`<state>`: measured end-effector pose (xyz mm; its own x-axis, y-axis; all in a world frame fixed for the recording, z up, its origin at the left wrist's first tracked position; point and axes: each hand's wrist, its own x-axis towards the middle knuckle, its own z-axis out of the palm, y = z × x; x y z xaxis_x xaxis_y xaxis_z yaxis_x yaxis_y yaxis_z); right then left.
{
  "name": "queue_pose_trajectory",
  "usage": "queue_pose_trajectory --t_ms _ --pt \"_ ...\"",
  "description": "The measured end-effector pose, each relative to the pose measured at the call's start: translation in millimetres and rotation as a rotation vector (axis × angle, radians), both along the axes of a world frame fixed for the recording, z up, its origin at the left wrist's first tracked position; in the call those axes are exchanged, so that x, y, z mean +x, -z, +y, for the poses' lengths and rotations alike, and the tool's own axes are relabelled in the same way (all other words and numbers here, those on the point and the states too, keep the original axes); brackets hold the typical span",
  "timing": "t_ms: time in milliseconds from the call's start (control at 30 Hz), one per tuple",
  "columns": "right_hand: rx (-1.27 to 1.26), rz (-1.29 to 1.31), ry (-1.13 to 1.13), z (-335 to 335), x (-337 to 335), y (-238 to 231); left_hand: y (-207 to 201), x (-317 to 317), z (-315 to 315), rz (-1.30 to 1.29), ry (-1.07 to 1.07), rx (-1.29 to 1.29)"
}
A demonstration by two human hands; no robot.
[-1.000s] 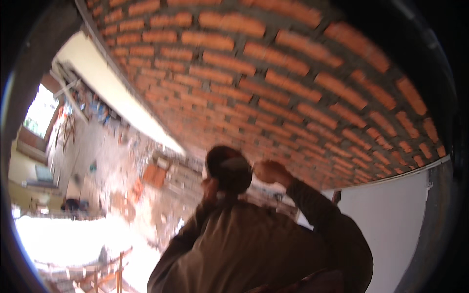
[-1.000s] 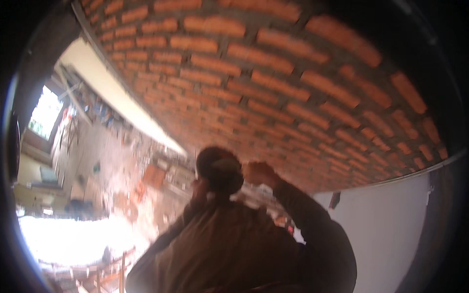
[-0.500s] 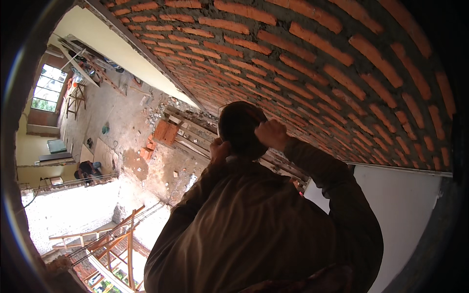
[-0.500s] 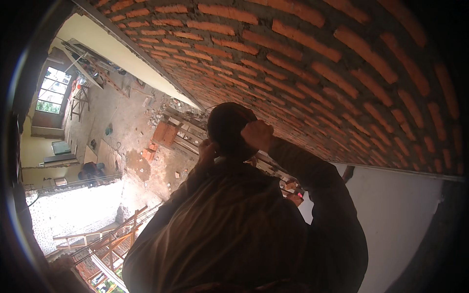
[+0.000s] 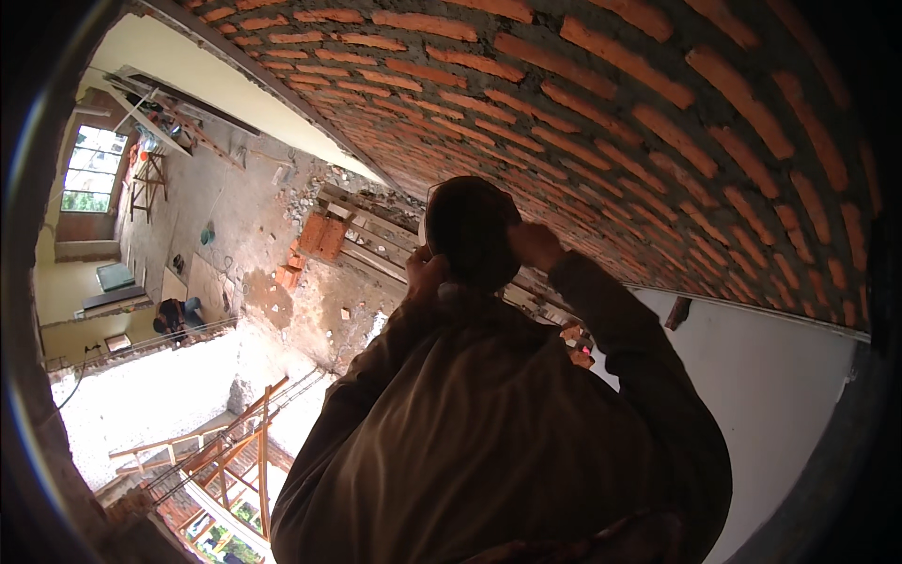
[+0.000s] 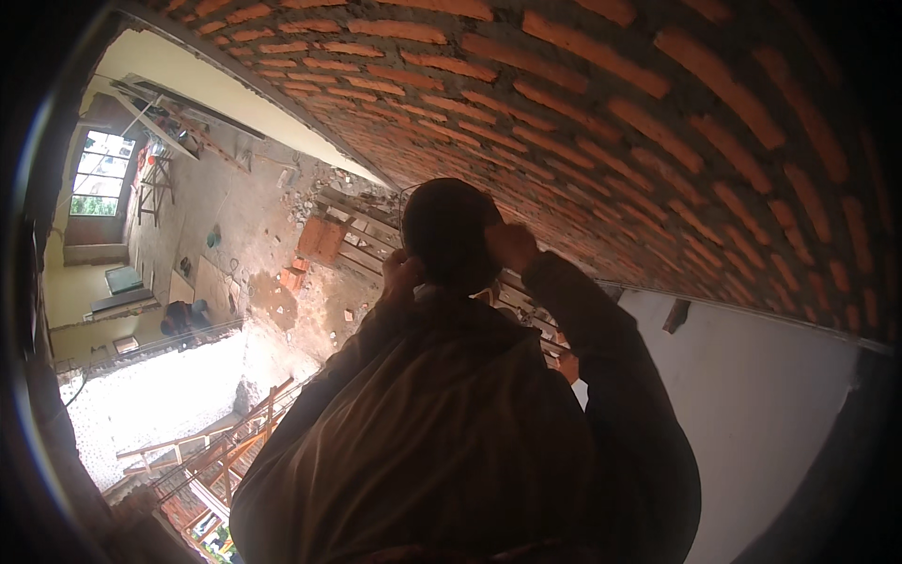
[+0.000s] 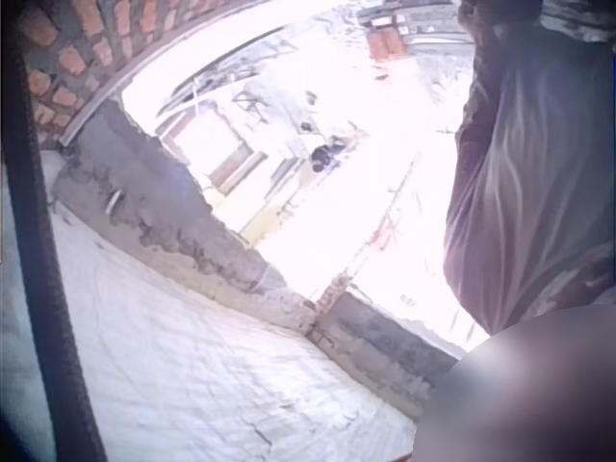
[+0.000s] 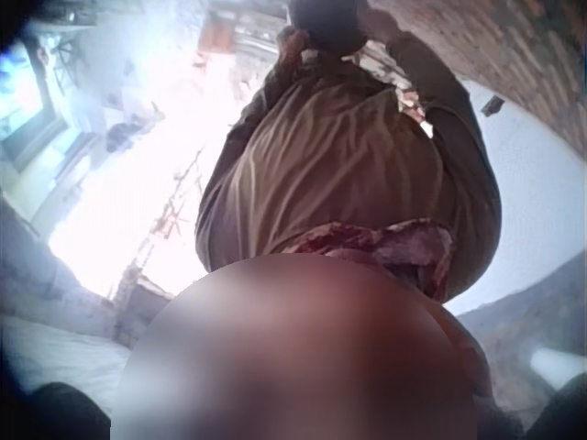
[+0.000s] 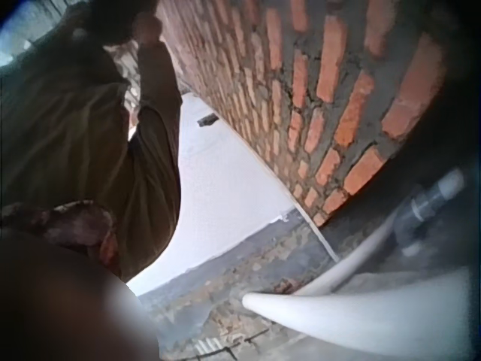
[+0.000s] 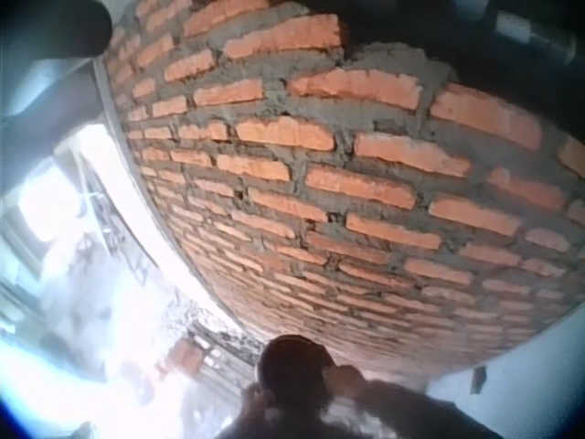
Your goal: The person applies mortar to a brick wall using a trowel and a hand-held pan. They repeatedly scoop mortar from the pan and spread it over the brick surface, smoothing the joints and filling gaps between bricks.
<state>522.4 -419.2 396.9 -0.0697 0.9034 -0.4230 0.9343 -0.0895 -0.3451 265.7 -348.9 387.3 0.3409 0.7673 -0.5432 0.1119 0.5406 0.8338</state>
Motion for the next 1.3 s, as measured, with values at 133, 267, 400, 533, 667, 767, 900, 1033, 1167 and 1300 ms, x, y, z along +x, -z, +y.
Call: queue_pose_trajectory --t_ms 133,267,400,533,667,767,900,1033,1167,1300 --pt "0.634 0.504 -0.009 -18 -38 50 -5 5 2 0.042 -0.021 0.016" --pt "0.081 0.841 0.148 -34 -50 60 -8 -1 3 -0.105 -0.053 -0.016" --pt "0.206 0.665 -0.015 -43 -40 34 -4 -11 4 0.036 0.013 0.057" --pt "0.191 0.050 0.005 -57 -38 1 -1 -16 4 -0.024 -0.002 0.027" --pt "0.283 -0.198 0.067 -50 -25 -15 1 -13 3 0.048 -0.014 0.074" --pt "0.074 -0.139 0.102 -27 -14 -5 7 -7 1 -0.052 -0.052 0.049" --pt "0.047 0.221 -0.030 -15 -17 29 19 -1 -1 -0.066 -0.046 0.039" --pt "0.151 0.613 0.012 -34 -24 50 28 2 -1 -0.078 -0.033 0.051" --pt "0.149 0.762 0.056 -45 -34 42 28 0 -1 -0.064 -0.009 0.045" --pt "0.062 0.803 0.092 -41 -40 25 16 -4 -4 -0.027 0.003 0.025"
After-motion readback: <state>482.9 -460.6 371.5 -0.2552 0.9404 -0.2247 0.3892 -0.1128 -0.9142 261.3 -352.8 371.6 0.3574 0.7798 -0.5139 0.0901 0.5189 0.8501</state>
